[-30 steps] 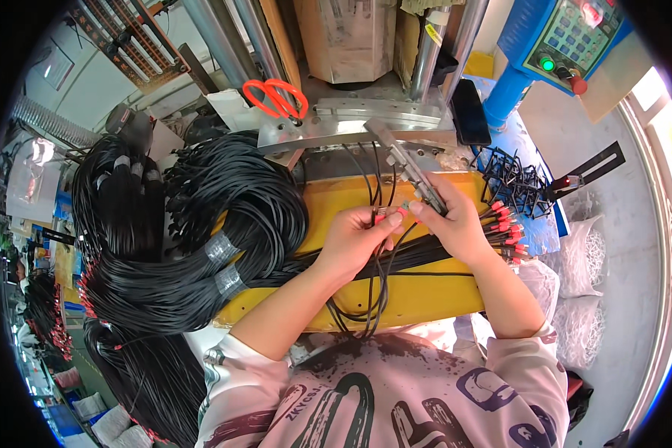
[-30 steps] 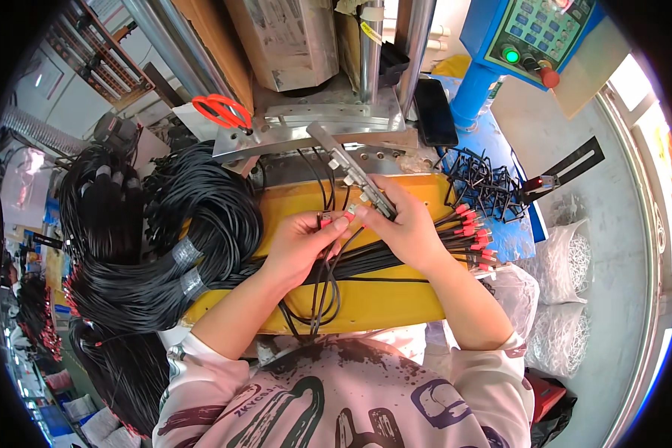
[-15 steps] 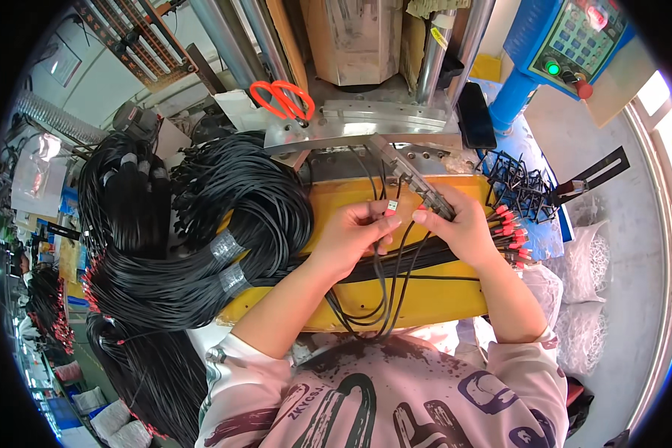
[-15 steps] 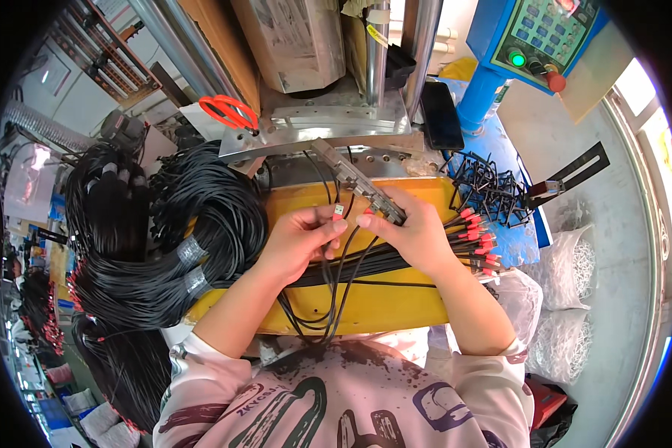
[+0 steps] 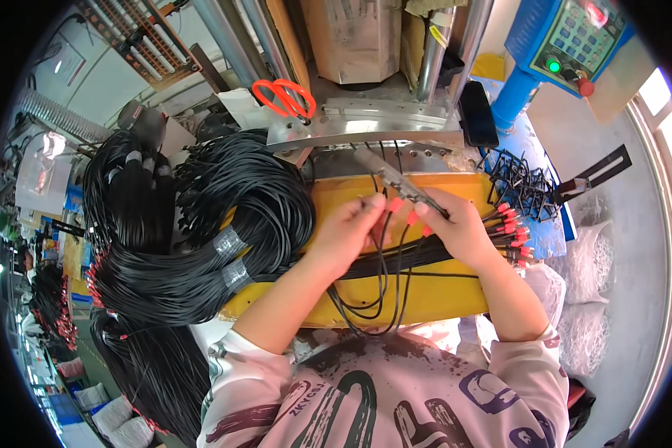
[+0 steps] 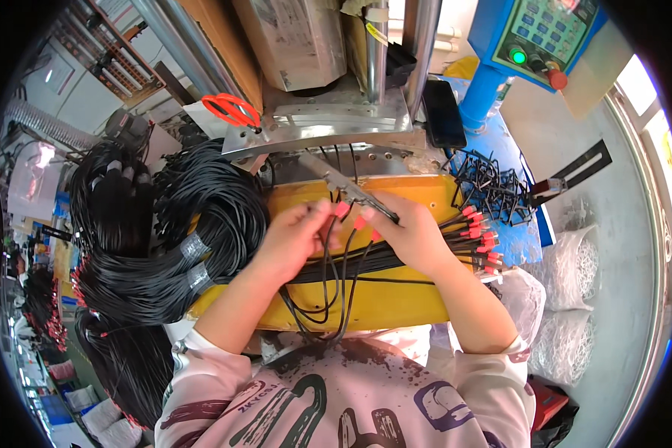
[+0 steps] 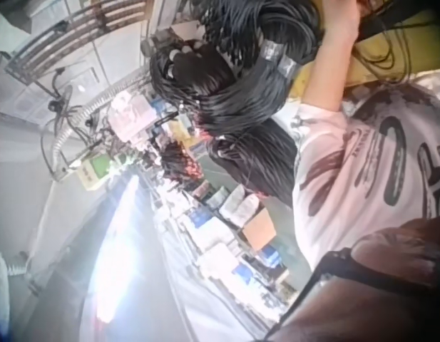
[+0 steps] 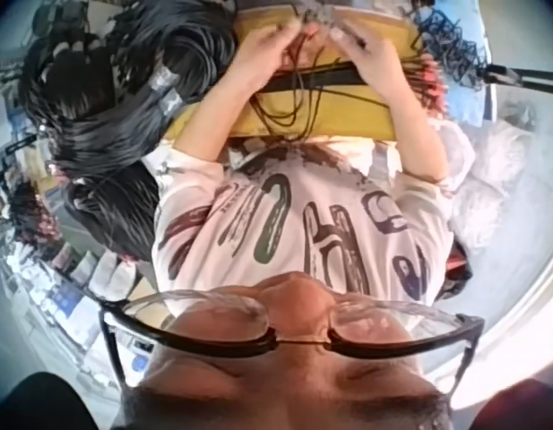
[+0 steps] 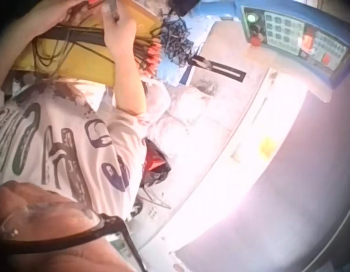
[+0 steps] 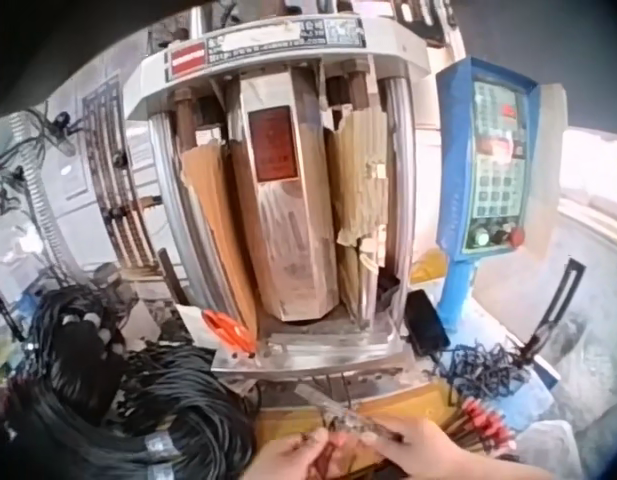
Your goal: The person fits cable connectors into a metal fixture by hand, inserts the fixture into a press machine, and removes the processed cables.
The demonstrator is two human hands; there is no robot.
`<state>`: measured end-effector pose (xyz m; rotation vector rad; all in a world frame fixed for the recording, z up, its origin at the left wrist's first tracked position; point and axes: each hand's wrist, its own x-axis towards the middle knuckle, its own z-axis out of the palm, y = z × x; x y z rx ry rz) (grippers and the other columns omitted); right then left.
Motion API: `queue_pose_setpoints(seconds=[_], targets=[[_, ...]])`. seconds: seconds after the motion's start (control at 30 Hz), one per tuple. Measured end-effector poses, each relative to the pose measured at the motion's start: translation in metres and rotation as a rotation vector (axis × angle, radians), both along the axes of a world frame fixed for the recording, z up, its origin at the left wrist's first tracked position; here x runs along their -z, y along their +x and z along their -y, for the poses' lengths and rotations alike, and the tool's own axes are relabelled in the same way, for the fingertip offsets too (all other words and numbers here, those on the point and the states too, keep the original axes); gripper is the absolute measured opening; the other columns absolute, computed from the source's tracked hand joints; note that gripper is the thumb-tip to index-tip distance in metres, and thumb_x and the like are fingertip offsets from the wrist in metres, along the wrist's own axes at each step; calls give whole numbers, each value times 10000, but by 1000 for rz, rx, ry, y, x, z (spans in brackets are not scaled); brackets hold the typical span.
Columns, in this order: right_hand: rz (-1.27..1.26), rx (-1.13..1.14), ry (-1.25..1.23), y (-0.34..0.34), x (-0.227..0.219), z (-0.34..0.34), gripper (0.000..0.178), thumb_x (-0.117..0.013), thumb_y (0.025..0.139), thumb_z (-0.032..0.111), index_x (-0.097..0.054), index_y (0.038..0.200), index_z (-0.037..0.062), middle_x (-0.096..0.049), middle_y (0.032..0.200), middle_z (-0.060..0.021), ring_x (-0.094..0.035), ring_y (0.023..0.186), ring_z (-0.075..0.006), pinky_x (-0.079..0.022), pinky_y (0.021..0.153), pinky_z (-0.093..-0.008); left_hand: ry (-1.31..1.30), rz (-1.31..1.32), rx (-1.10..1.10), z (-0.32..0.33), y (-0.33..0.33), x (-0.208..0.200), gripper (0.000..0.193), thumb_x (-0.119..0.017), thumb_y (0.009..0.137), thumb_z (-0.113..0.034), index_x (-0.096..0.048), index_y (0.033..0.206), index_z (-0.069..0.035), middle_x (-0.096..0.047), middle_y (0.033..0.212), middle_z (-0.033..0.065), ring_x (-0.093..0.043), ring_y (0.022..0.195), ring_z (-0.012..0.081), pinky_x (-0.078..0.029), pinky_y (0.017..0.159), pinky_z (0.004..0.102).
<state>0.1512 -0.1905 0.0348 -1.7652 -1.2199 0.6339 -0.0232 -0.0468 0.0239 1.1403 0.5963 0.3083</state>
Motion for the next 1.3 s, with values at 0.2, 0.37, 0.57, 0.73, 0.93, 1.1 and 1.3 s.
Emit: queue_pose_setpoints(seconds=[0.2,0.37,0.57,0.73,0.93,1.1,1.3], targets=[[-279,37,223,10,-14,5,295,-535,1011,242,-633,1155,3,-547,742,36,-475,606,-42,-377,550,-195,915,-209,-452,-71,-51,-60,301,-553,957,-306,-671,1054,-47,-626,754,65,-582,709,202,-479,701,364],[-118,-91,195,-2,-5,-1,295,-531,995,219,-628,1161,-4,-546,775,26,-478,669,-53,-381,586,-209,1105,-390,214,33,-53,-50,213,-568,903,-218,-678,1047,-105,-674,977,122,-651,926,299,-526,834,414],[-80,-23,334,12,15,35,367,-519,1007,269,-601,1238,-5,-456,677,62,-372,529,-32,-254,458,-214,1782,-263,455,59,10,16,126,-652,712,-169,-716,674,-68,-701,734,121,-688,747,302,-545,649,408],[-14,-124,203,2,-16,29,224,-505,1025,209,-588,1021,0,-500,720,-9,-447,638,-105,-350,558,-253,1099,5,209,17,4,22,115,-668,717,-148,-711,698,-43,-714,764,136,-677,646,277,-517,578,408],[-50,-179,176,3,-14,26,220,-484,1028,199,-564,1061,-4,-523,774,-33,-463,644,-112,-381,575,-251,853,61,340,-4,53,29,148,-663,771,-157,-687,735,-16,-704,719,90,-644,595,192,-491,557,387],[262,-228,420,16,21,44,308,-485,1030,224,-557,1162,-44,-596,867,-80,-504,660,-145,-423,597,-264,372,477,551,4,154,95,97,-628,817,-118,-657,734,-76,-625,641,31,-535,501,124,-433,479,321],[80,-296,337,42,39,43,430,-493,1025,291,-528,1285,-49,-642,1007,-158,-603,830,-249,-494,757,-353,-361,327,525,9,140,92,79,-625,837,-112,-644,760,-114,-550,606,-3,-464,467,110,-383,450,290]])
